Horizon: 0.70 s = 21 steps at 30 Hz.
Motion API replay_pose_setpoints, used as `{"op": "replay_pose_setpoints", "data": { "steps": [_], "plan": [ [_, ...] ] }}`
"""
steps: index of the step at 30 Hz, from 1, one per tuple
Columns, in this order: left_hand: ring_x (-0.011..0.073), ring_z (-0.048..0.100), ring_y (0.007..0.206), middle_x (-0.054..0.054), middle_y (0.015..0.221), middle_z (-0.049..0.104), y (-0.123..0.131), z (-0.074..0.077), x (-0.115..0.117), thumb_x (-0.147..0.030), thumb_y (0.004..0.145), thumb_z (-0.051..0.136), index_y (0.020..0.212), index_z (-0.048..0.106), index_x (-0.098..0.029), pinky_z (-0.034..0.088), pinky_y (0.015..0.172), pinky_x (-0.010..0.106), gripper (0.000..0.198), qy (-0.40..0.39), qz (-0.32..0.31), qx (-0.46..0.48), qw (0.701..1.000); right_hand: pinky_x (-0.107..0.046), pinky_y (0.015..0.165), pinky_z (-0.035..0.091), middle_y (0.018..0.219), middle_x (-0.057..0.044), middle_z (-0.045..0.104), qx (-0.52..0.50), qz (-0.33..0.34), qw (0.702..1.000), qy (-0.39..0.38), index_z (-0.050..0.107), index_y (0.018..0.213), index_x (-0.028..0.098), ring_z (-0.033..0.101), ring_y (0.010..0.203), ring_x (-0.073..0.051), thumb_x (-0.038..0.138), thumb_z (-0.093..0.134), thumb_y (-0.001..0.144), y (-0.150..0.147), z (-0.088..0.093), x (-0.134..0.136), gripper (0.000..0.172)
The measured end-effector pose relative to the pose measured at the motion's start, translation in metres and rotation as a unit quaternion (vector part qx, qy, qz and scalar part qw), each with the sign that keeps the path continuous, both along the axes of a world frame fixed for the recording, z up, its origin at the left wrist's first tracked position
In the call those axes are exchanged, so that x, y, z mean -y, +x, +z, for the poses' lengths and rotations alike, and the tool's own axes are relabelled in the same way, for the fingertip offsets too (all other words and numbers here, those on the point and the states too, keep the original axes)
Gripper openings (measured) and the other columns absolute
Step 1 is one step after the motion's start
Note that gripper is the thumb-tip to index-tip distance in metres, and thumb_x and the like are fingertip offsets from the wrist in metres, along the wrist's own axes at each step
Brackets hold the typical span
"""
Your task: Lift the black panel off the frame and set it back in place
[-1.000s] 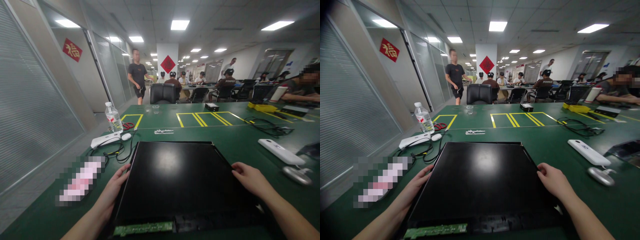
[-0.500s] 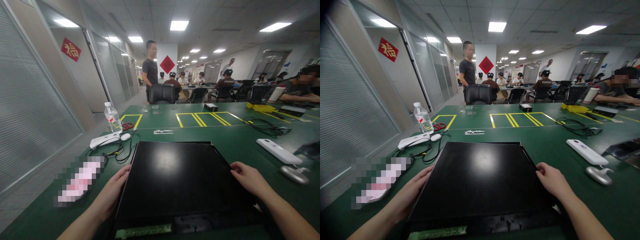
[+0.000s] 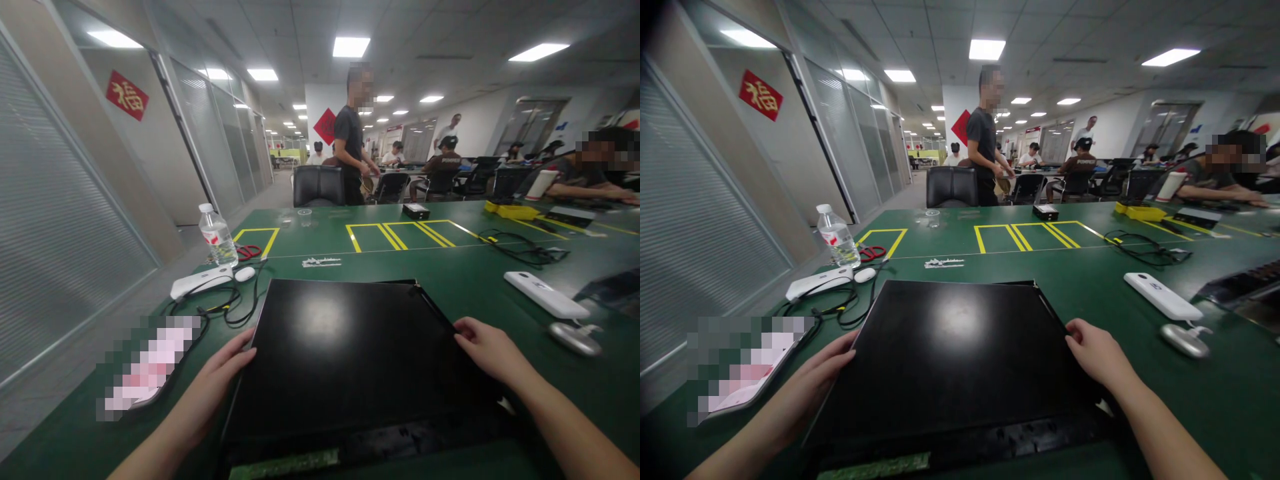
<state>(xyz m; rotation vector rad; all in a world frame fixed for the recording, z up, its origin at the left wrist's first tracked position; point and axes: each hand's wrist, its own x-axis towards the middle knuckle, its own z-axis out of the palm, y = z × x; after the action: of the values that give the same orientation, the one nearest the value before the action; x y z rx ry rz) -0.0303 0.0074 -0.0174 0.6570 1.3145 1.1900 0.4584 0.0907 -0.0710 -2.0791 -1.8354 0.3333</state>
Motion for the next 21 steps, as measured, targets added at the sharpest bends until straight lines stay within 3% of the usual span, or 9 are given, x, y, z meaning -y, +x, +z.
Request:
{"op": "replay_pose_setpoints", "data": {
  "steps": [5, 11, 15, 19, 21],
  "plan": [
    [0.0378, 0.069, 0.113, 0.011, 0.124, 0.076, 0.008, 0.009, 0.005, -0.033, 0.059, 0.09, 0.121, 0.07, -0.023, 0.057, 0.087, 0.041, 0.066, 0.032, 0.002, 0.023, 0.999, -0.031, 0.067, 0.047, 0.08, -0.004, 0.073, -0.012, -0.004, 1.0, 0.002, 0.068, 0.092, 0.023, 0.068, 0.074, -0.021, 0.032, 0.052, 0.081, 0.0, -0.001, 0.0, 0.021],
    [0.0365, 0.074, 0.104, 0.008, 0.114, 0.08, 0.013, 0.012, 0.007, -0.027, 0.06, 0.09, 0.139, 0.058, -0.029, 0.06, 0.081, 0.043, 0.085, 0.033, -0.003, 0.075, 0.997, -0.032, 0.063, 0.048, 0.074, 0.0, 0.07, -0.065, -0.017, 0.998, 0.02, 0.063, 0.123, 0.026, 0.066, 0.066, -0.021, 0.043, 0.05, 0.082, -0.004, 0.001, 0.001, 0.046],
    [0.0367, 0.074, 0.104, 0.008, 0.111, 0.081, 0.013, 0.009, 0.006, -0.024, 0.055, 0.093, 0.138, 0.058, -0.026, 0.06, 0.081, 0.041, 0.091, 0.048, 0.014, 0.081, 0.995, -0.034, 0.068, 0.052, 0.084, -0.003, 0.075, -0.082, -0.031, 0.996, 0.012, 0.068, 0.116, 0.025, 0.07, 0.075, -0.024, 0.052, 0.046, 0.085, -0.005, 0.006, 0.001, 0.046],
    [0.0377, 0.074, 0.105, 0.009, 0.114, 0.08, 0.016, 0.011, 0.007, -0.024, 0.056, 0.093, 0.138, 0.059, -0.027, 0.061, 0.079, 0.04, 0.089, 0.058, 0.009, 0.084, 0.995, -0.038, 0.09, 0.053, 0.106, -0.009, 0.076, -0.126, -0.047, 0.99, 0.037, 0.074, 0.097, 0.025, 0.069, 0.103, -0.028, 0.053, 0.047, 0.085, -0.008, 0.011, 0.0, 0.041],
    [0.0381, 0.073, 0.106, 0.01, 0.118, 0.079, 0.016, 0.011, 0.007, -0.023, 0.056, 0.092, 0.14, 0.057, -0.027, 0.061, 0.081, 0.042, 0.091, 0.056, 0.011, 0.083, 0.995, -0.041, 0.097, 0.05, 0.108, -0.01, 0.076, -0.161, -0.049, 0.984, 0.051, 0.075, 0.088, 0.025, 0.068, 0.108, -0.03, 0.053, 0.053, 0.082, -0.01, 0.012, -0.001, 0.037]
  ]
}}
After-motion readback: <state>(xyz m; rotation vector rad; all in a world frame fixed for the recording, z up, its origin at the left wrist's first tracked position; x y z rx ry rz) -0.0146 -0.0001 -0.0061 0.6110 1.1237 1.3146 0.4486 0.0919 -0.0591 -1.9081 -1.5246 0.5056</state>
